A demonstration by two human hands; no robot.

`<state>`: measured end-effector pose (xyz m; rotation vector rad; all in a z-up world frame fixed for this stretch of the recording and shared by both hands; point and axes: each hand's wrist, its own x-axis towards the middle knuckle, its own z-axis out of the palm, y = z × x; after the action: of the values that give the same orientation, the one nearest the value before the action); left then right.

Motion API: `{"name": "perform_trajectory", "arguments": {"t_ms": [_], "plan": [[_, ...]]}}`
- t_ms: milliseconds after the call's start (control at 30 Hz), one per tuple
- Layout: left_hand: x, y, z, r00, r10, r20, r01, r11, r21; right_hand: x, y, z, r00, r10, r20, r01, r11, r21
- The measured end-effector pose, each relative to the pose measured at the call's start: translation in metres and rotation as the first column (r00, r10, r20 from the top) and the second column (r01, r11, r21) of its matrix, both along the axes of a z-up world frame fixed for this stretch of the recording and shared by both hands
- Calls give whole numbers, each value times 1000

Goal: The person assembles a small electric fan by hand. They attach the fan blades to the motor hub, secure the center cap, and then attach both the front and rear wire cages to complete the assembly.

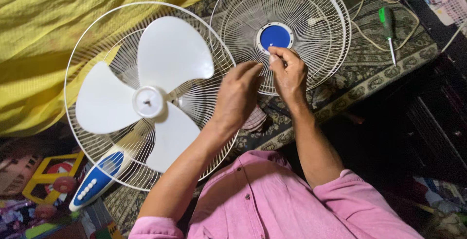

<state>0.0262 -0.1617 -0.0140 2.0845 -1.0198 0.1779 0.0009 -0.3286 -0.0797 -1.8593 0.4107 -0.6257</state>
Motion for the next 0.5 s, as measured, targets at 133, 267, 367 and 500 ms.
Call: {"name": "perform_trajectory", "arguments": {"t_ms": [133, 267, 367, 500], "plan": [[-3, -53, -31, 973, -46, -227, 47, 999, -1, -5, -39, -47, 995, -53, -89, 72, 971, 228], [0, -104, -87, 858, 48, -512, -24, 998, 53, -1, -88, -104, 997, -6, -75, 22, 977, 211], [5, -128, -122, 679, 163, -716, -142, 986, 90, 11, -104, -126, 987, 17, -161, 21, 972, 234], [16, -144, -161, 310, 257, -915, -382, 915, 127, 19, -108, -127, 941, 60, -334, 86, 909, 407]]}}
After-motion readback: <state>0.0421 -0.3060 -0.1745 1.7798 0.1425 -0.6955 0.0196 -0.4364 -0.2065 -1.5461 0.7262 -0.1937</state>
